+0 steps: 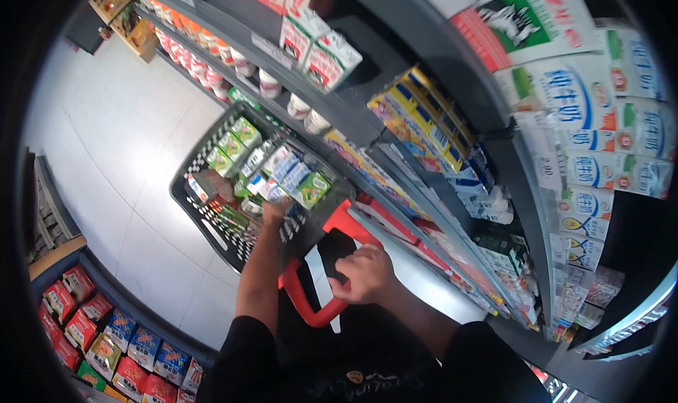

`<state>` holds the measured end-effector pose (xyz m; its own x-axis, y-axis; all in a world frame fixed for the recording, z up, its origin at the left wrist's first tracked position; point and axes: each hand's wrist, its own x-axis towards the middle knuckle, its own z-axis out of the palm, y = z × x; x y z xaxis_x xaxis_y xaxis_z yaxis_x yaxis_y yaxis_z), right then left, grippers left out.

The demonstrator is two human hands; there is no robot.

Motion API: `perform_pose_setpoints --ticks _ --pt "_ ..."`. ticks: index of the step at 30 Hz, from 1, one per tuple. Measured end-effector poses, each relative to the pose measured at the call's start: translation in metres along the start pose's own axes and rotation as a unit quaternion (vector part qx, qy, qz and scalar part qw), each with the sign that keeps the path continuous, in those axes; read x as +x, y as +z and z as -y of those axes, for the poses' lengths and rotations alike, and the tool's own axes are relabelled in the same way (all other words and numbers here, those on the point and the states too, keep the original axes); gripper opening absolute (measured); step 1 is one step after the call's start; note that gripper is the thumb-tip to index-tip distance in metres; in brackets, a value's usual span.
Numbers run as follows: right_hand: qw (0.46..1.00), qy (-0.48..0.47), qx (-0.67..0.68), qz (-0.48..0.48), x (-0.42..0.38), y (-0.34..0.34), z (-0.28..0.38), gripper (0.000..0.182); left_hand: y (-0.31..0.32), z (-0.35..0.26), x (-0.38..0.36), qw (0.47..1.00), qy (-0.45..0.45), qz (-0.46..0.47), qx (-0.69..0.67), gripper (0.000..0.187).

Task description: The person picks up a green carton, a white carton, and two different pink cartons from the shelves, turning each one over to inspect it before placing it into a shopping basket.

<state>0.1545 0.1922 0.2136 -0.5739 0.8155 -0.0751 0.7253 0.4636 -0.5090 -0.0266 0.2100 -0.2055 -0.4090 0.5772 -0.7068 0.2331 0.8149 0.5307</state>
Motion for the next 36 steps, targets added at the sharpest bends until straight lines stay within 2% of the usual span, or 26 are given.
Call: perform_pose_setpoints --ticks 2,4,6,8,10,12,14,16,18,20,22,24,27,32,36 --pt "0.998 0.029 -0.002 0.047 -0.002 -0.002 0.002 0.024 -0.018 -0.001 -0.012 0.991 0.076 0.112 -0.013 0.06" --pt "0.997 0.046 0.004 0.06 -0.001 -0.004 0.006 0.024 -0.006 0.033 -0.005 0.977 0.183 0.101 -0.048 0.051" --pt "0.995 0.056 -0.027 0.073 -0.001 -0.007 0.009 0.025 -0.044 0.017 -0.047 0.983 0.122 0.133 0.007 0.045" --pt "0.995 0.049 -0.038 0.072 -0.002 -0.007 0.009 0.027 -0.071 0.017 -0.092 0.984 0.154 0.055 -0.069 0.032" --pt "0.992 0.063 -0.045 0.102 -0.003 -0.01 0.011 0.028 -0.145 -0.036 -0.182 0.987 0.141 0.026 -0.067 0.025" --pt "0.986 0.078 -0.051 0.141 0.0 -0.011 0.012 0.03 -0.146 0.023 -0.179 0.976 0.161 -0.035 -0.142 0.022" --pt "0.989 0.055 -0.07 0.119 -0.003 -0.009 0.011 0.035 -0.201 0.01 -0.245 0.98 0.162 -0.113 -0.03 0.02" --pt "0.986 0.054 -0.092 0.13 -0.002 -0.01 0.011 0.036 -0.217 0.053 -0.267 0.982 0.106 -0.147 -0.047 0.023" --pt "0.983 0.047 -0.093 0.149 -0.002 -0.007 0.006 0.038 -0.229 0.085 -0.307 0.982 0.039 -0.185 0.028 0.02" --pt "0.981 0.045 -0.098 0.162 -0.001 -0.005 0.004 0.039 -0.218 0.148 -0.332 0.985 -0.056 -0.154 0.058 0.02" --pt "0.978 0.053 -0.104 0.17 -0.001 -0.006 0.004 0.039 -0.218 0.177 -0.377 0.984 -0.14 -0.01 0.106 0.024" --pt "0.977 0.045 -0.111 0.179 -0.002 -0.011 0.005 0.042 -0.214 0.186 -0.419 0.98 -0.159 0.071 0.093 0.025" --pt "0.97 0.053 -0.11 0.209 -0.005 -0.016 0.005 0.047 -0.204 0.187 -0.469 0.979 -0.159 0.117 0.051 0.025" --pt "0.959 0.054 -0.087 0.263 -0.004 -0.02 0.001 0.057 -0.182 0.15 -0.509 0.983 -0.153 0.105 0.006 0.026" --pt "0.958 0.048 -0.108 0.262 -0.004 -0.017 -0.001 0.063 -0.163 0.131 -0.527 0.985 -0.15 0.081 -0.015 0.027"
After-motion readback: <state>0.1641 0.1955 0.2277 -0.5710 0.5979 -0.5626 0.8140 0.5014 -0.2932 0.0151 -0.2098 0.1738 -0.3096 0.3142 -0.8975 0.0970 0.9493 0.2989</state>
